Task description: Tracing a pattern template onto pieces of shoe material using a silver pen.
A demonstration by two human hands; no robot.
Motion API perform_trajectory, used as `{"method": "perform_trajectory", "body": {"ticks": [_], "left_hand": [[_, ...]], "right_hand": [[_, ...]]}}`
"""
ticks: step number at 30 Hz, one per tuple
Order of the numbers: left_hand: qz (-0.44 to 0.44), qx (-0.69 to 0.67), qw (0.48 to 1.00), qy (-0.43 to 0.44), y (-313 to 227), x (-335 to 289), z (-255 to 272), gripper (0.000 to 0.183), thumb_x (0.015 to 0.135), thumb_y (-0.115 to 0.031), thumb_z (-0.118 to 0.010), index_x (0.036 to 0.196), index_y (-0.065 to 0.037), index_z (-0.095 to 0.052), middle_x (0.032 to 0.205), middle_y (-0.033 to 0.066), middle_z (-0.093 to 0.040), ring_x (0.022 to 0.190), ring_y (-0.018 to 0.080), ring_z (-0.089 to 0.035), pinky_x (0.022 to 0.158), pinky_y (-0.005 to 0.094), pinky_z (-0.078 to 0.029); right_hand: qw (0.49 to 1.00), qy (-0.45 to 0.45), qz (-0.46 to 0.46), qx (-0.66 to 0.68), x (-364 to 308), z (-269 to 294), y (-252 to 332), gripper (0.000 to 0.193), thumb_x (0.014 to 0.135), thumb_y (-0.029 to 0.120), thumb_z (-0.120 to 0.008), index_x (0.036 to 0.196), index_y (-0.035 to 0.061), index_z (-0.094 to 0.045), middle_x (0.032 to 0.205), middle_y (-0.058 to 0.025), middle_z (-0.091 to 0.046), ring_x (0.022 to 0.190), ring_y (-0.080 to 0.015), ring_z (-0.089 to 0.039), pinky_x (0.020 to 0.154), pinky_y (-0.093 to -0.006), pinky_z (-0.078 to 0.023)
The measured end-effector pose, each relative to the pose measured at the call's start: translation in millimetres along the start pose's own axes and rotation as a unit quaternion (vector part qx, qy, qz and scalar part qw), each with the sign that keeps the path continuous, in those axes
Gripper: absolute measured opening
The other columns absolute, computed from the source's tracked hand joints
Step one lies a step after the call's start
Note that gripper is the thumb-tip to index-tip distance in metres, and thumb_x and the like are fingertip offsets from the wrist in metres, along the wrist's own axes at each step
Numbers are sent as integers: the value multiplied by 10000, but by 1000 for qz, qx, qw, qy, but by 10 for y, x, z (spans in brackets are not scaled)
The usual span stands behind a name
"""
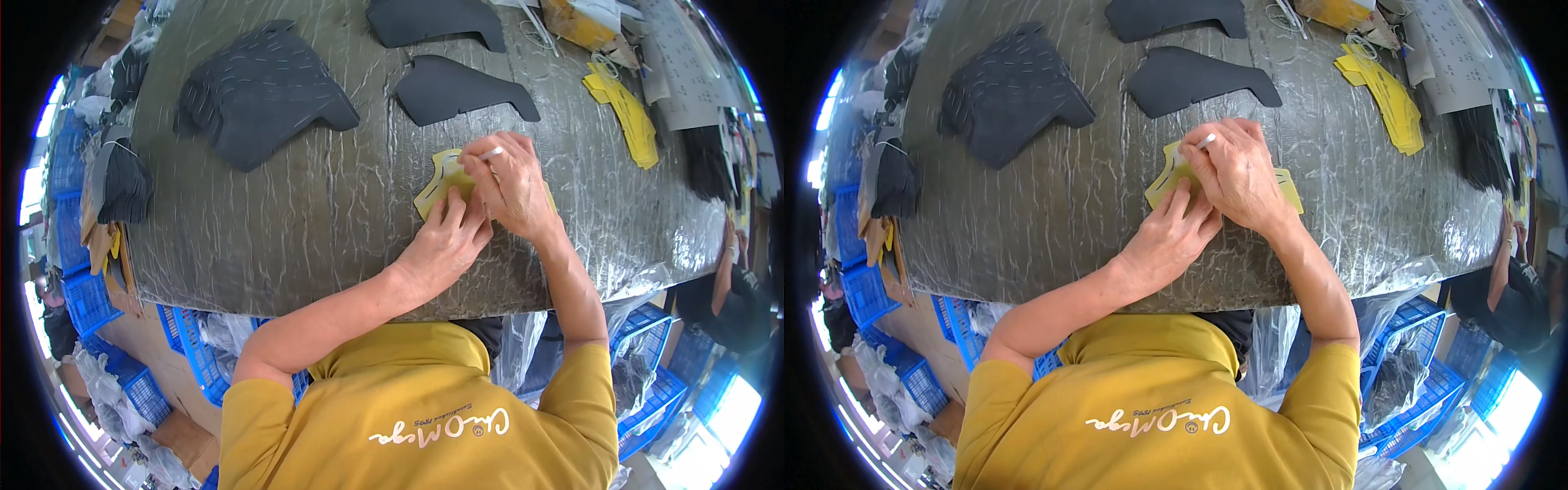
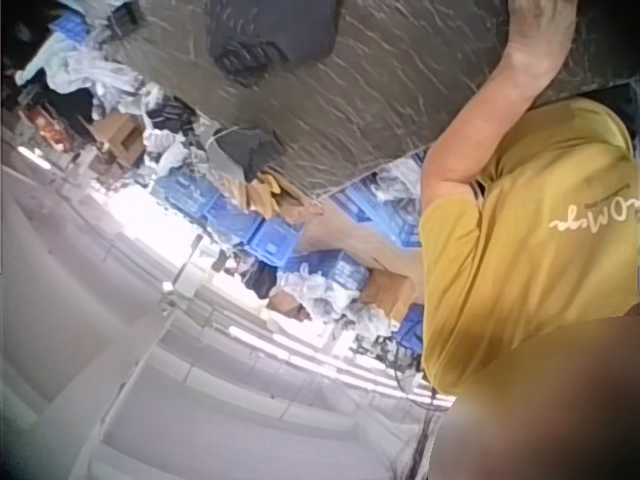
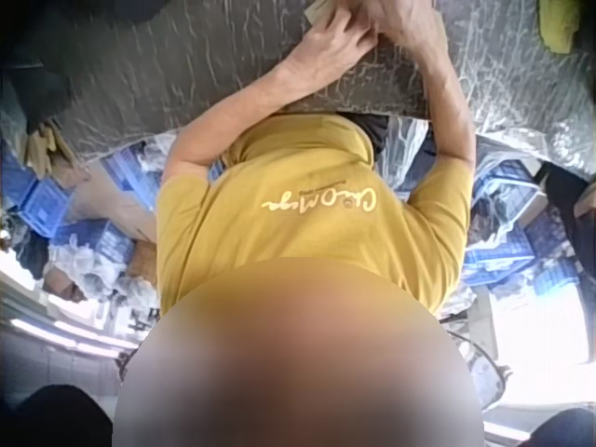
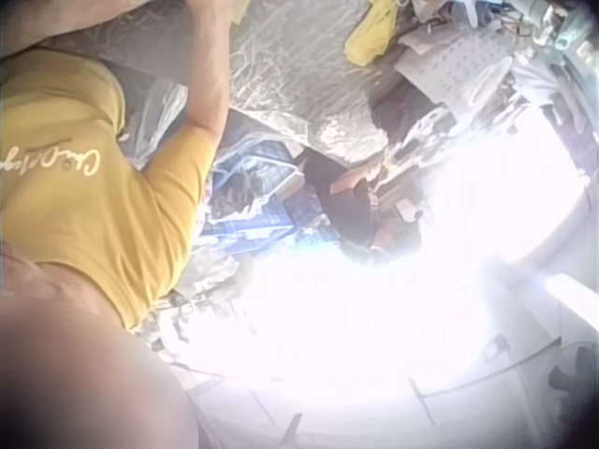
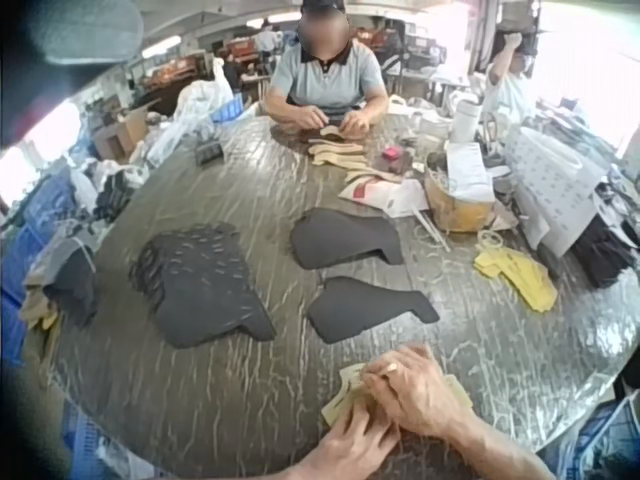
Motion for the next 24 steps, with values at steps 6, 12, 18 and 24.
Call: {"method": "perform_trajectory", "body": {"ticks": [6,12,18,24], "left_hand": [[-4,12,1000,12,7,-5,-3,430,837,-202,-676,1227,-24,-642,1305,216,-586,1198,390,-561,1054,430,-495],[-9,37,999,9,-13,11,-26,427,888,-257,-650,1237,-11,-637,1406,225,-538,1194,380,-536,986,423,-520],[-11,43,999,10,-9,5,-27,441,893,-254,-644,1266,-19,-632,1409,203,-546,1181,363,-538,979,412,-518],[-7,29,1000,3,8,25,29,479,837,-171,-674,1287,-18,-615,1374,189,-567,1154,349,-575,992,373,-531]], "right_hand": [[1000,-18,12,-17,21,12,19,55,949,93,-656,925,49,-678,904,-34,-688,842,-252,-640,945,-394,-439],[996,-79,-37,-8,-30,18,-93,64,975,115,-650,974,57,-677,882,-47,-700,857,-263,-658,928,-400,-442],[995,-96,-35,-10,-7,37,-100,86,963,137,-664,915,70,-686,852,-50,-708,813,-265,-666,879,-421,-455],[990,-115,-30,-75,-60,136,-87,47,938,117,-686,907,82,-681,815,-31,-699,776,-249,-647,875,-419,-452]]}}
Point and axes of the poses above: each hand's wrist, its own x-axis towards the middle knuckle, its own z-axis out of the back of the hand, y = z × x, the point moved 6 cm from there along x, towards the middle knuckle
